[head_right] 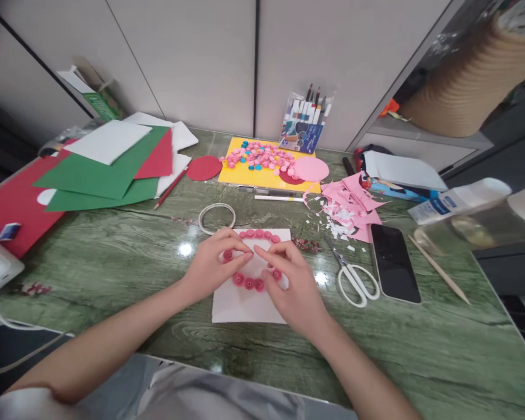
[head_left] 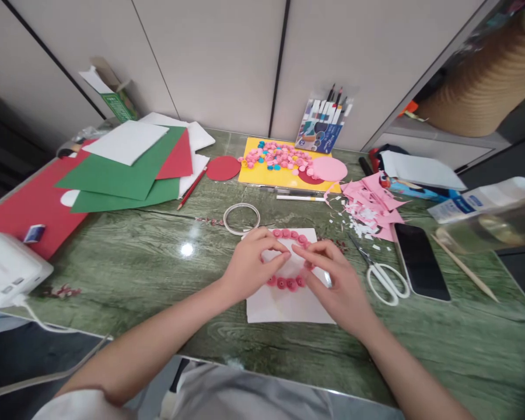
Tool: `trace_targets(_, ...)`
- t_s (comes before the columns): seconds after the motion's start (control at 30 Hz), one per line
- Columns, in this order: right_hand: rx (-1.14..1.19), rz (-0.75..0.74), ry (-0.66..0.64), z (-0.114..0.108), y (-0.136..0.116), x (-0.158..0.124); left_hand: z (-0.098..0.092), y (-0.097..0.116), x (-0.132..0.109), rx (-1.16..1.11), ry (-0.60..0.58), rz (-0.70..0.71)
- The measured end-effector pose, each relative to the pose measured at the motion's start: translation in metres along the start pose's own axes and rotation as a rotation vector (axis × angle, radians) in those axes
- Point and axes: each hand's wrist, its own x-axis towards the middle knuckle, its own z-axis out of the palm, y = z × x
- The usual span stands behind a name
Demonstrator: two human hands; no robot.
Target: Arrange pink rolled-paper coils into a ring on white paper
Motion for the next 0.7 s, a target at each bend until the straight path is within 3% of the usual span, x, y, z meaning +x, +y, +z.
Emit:
trace_targets(0.1,-0.104,-0.042,-0.012,0.0046,-0.0037,-0.002,0.0,0.0006,0.0007,-0.092,0.027,-0.078)
trace_targets(0.33,-0.166,-0.104,0.0,0.0065,-0.0026,-0.0027,-0.0008,0.0005,0.0017,-0.138,0.021,-0.101)
trace_targets(0.7,-0.082,-0.026,-0.048,0.005,-0.0049,-0.0019,0.0004,0.0006,0.002,-0.08,0.029,-0.089)
